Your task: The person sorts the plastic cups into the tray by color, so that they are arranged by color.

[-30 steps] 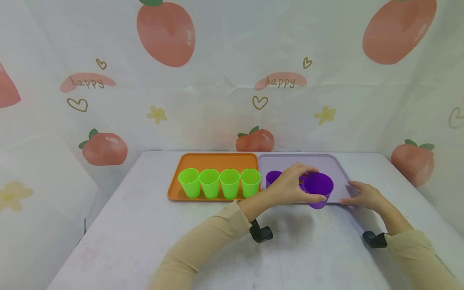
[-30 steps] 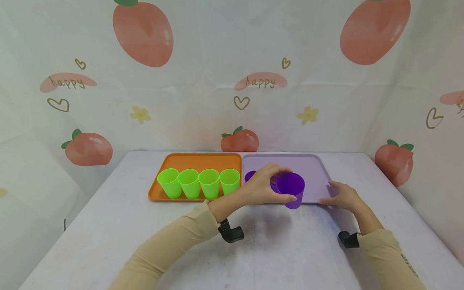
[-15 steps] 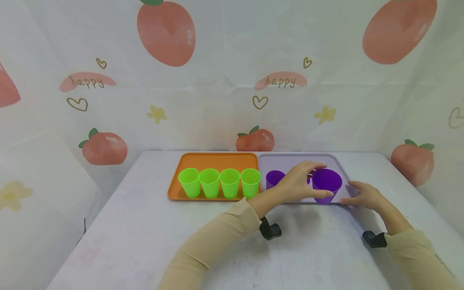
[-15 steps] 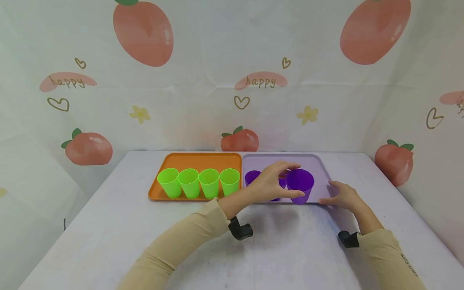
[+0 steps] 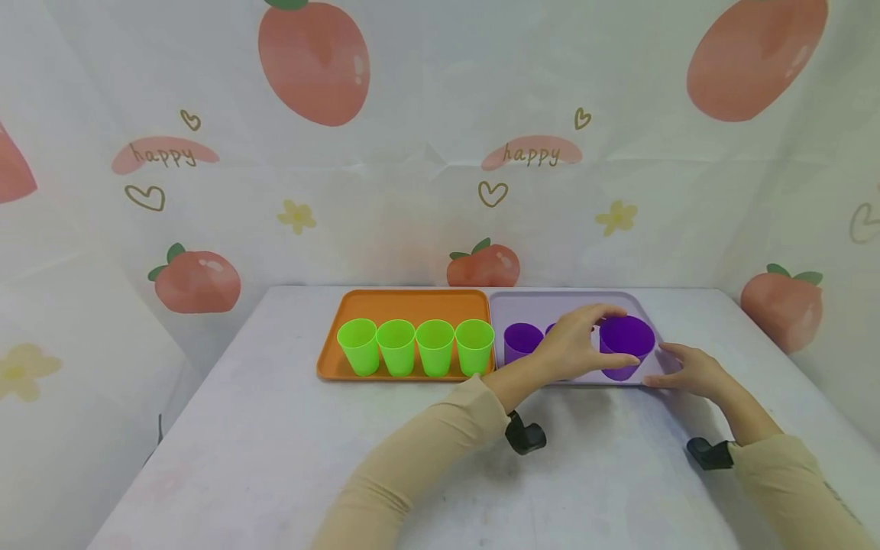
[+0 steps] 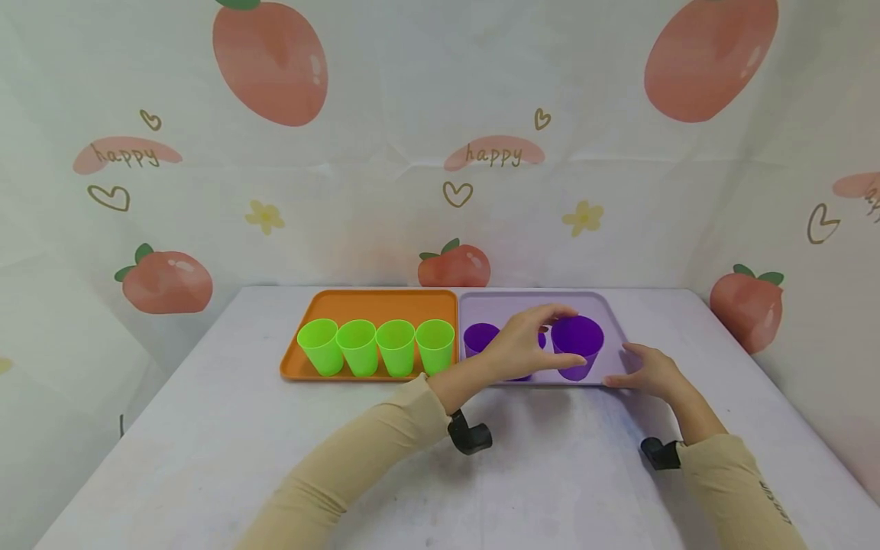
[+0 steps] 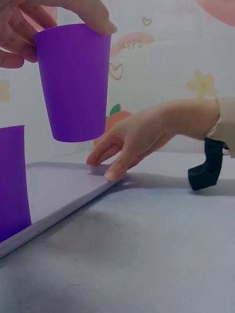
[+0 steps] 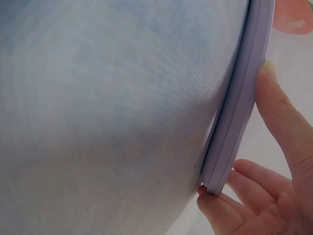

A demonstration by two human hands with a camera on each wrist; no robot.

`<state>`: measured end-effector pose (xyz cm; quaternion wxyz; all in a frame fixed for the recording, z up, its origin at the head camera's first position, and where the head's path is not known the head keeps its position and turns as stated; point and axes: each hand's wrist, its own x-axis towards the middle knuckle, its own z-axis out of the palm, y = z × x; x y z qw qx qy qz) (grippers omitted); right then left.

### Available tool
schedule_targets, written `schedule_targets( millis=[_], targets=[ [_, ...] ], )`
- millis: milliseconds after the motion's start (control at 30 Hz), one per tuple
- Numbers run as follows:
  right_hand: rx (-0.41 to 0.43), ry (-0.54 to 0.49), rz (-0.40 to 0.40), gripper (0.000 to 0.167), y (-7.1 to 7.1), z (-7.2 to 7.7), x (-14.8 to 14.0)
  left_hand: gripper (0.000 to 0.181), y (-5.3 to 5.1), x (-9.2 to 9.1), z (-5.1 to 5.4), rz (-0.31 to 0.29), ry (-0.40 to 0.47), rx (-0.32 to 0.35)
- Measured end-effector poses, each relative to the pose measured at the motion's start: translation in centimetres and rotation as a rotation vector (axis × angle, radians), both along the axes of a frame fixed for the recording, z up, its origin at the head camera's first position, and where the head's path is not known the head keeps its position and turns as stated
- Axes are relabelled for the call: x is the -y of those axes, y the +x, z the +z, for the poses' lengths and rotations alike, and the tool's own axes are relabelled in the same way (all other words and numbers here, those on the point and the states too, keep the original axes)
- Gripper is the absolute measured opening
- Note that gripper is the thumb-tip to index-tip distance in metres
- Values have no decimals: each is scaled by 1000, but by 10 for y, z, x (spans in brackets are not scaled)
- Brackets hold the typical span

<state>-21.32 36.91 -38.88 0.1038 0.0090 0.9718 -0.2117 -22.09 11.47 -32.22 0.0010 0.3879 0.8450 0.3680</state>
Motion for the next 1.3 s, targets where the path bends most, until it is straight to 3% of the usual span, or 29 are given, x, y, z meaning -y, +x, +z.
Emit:
schedule_targets(
  millis=[433, 733, 1033, 1300],
  targets=[
    [2, -18, -9, 103, -1, -2, 0, 58, -11, -10, -14, 131, -137, -66],
    [-32, 13, 12, 98, 0, -2, -1, 55, -19, -16, -28, 165, -231, -166],
    [-4, 6, 2, 100, -1, -2, -2, 55, -23, -24, -34, 197, -321, -195],
    [-14, 6, 7, 99, -1, -3, -3, 56, -26, -25, -37, 241, -394, -266]
  ],
)
